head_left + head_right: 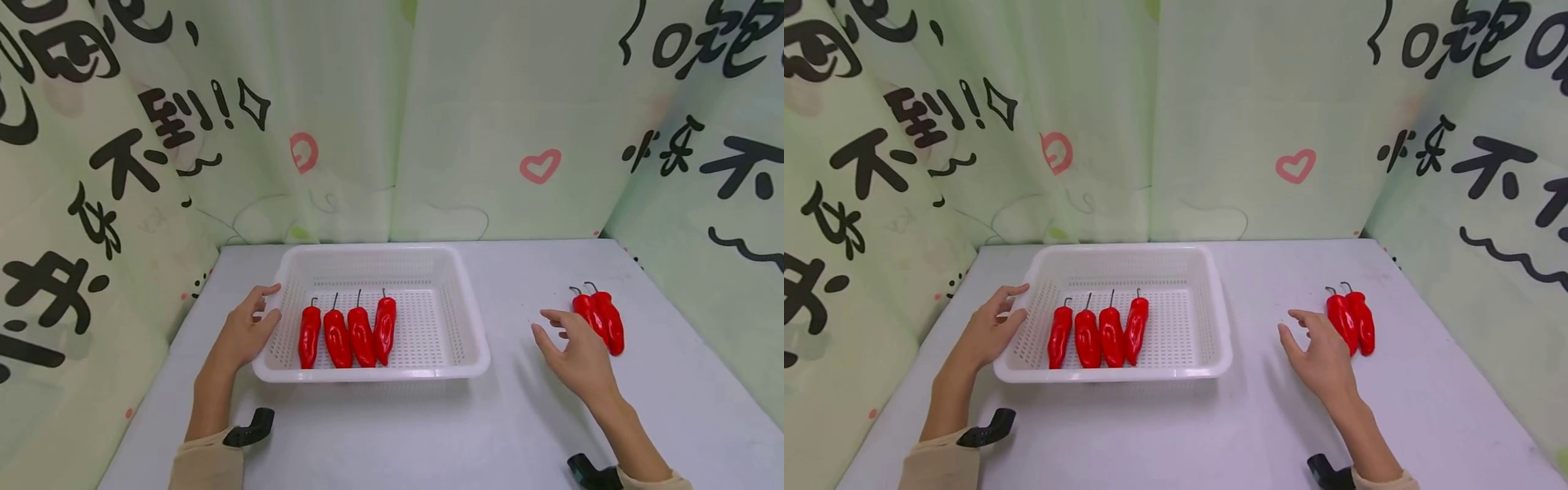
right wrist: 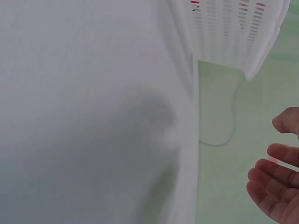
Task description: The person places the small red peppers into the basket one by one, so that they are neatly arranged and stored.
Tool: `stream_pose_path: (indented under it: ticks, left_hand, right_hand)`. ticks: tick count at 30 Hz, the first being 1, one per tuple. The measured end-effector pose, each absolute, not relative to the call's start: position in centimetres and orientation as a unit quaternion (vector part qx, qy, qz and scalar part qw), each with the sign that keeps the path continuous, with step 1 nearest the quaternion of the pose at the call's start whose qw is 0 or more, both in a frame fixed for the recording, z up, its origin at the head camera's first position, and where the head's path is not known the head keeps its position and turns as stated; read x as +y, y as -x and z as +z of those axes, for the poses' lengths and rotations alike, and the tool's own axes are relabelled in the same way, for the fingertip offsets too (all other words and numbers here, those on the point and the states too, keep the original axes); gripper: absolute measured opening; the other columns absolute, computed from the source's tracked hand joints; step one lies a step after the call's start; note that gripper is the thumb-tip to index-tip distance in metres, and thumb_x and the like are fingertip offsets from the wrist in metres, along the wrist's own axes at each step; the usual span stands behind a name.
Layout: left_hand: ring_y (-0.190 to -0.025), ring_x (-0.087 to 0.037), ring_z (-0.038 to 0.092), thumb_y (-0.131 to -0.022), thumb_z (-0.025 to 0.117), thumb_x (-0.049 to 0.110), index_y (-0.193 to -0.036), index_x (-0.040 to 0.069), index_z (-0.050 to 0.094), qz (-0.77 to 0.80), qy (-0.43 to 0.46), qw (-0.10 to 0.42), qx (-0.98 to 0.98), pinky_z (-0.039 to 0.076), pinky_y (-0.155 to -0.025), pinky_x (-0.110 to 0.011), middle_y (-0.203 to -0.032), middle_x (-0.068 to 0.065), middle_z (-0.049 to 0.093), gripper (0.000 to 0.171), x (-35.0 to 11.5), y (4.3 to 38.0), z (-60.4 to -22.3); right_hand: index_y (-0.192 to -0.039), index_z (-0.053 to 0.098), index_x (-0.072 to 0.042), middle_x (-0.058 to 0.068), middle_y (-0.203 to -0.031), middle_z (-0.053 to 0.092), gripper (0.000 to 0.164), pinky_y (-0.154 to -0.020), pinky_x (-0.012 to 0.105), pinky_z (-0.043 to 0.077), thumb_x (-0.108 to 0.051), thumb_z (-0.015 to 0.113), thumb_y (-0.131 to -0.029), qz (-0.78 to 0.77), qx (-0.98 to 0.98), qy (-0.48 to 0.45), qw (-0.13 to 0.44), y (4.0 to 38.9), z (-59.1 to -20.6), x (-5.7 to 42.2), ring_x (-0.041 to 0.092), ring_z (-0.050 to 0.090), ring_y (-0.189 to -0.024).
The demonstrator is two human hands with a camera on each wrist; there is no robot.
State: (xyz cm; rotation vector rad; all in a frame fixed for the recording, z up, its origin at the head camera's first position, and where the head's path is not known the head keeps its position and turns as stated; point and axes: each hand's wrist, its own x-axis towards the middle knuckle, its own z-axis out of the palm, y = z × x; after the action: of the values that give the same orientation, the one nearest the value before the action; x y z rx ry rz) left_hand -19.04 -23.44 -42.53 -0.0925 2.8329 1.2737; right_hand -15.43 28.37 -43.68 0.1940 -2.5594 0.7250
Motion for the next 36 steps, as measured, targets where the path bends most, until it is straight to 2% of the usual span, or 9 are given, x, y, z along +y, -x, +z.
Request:
stream_pose_path:
  ticks: [6, 12, 19, 23, 31, 36]
  left_hand:
    - [-0.14, -0.057, 0.037, -0.1, 0.048, 0.027, -0.159, 0.02, 0.033, 0.391, 0.015, 0.042, 0.919, 0.046, -0.099, -0.07, -0.157, -0.03, 0.036, 0.061, -23.8, 19.2, -42.4]
    - [-0.133, -0.056, 0.046, -0.1, 0.049, 0.028, -0.159, 0.021, 0.031, 0.384, 0.006, 0.051, 0.922, 0.051, -0.096, -0.066, -0.159, -0.03, 0.031, 0.061, -23.6, 19.4, -42.3]
    - [-0.124, -0.051, 0.055, -0.1, 0.051, 0.027, -0.157, 0.019, 0.029, 0.381, -0.004, 0.063, 0.923, 0.054, -0.093, -0.062, -0.158, -0.03, 0.032, 0.061, -23.7, 19.8, -42.0]
    - [-0.12, -0.049, 0.058, -0.099, 0.052, 0.026, -0.155, 0.018, 0.028, 0.376, -0.011, 0.066, 0.924, 0.056, -0.091, -0.06, -0.158, -0.031, 0.033, 0.061, -23.9, 19.9, -42.0]
    - [-0.121, -0.053, 0.054, -0.098, 0.054, 0.022, -0.154, 0.016, 0.024, 0.393, -0.017, 0.07, 0.917, 0.058, -0.088, -0.058, -0.153, -0.034, 0.034, 0.064, -23.8, 20.0, -42.1]
    - [-0.131, -0.057, 0.045, -0.098, 0.051, 0.022, -0.154, 0.015, 0.023, 0.39, -0.019, 0.063, 0.918, 0.05, -0.098, -0.066, -0.154, -0.035, 0.033, 0.063, -23.6, 20.0, -42.0]
  right_hand:
    - [-0.125, 0.064, 0.002, 0.024, -0.117, 0.065, 0.046, -0.073, 0.046, 0.06, -0.012, 0.08, -0.084, 0.255, -0.94, -0.055, 0.219, 15.4, -43.9, 29.8, 0.04, 0.064, -0.099]
    - [-0.128, 0.061, 0.005, 0.03, -0.119, 0.062, 0.047, -0.074, 0.063, 0.059, -0.013, 0.077, -0.087, 0.252, -0.946, -0.035, 0.201, 15.6, -44.2, 31.0, 0.044, 0.061, -0.1]
    - [-0.131, 0.059, 0.008, 0.034, -0.126, 0.058, 0.051, -0.078, 0.068, 0.056, -0.013, 0.076, -0.087, 0.236, -0.953, 0.004, 0.189, 15.6, -44.3, 32.2, 0.049, 0.055, -0.109]
    - [-0.13, 0.058, 0.01, 0.035, -0.124, 0.057, 0.051, -0.077, 0.069, 0.056, -0.012, 0.075, -0.087, 0.233, -0.953, 0.013, 0.193, 15.8, -44.3, 32.8, 0.051, 0.054, -0.109]
    - [-0.131, 0.055, 0.011, 0.037, -0.126, 0.053, 0.054, -0.079, 0.071, 0.055, -0.012, 0.075, -0.087, 0.222, -0.958, 0.043, 0.178, 16.3, -44.4, 34.0, 0.055, 0.05, -0.112]
    - [-0.134, 0.052, 0.012, 0.039, -0.129, 0.05, 0.056, -0.08, 0.071, 0.054, -0.014, 0.073, -0.089, 0.219, -0.96, 0.057, 0.164, 16.7, -44.2, 34.6, 0.057, 0.048, -0.114]
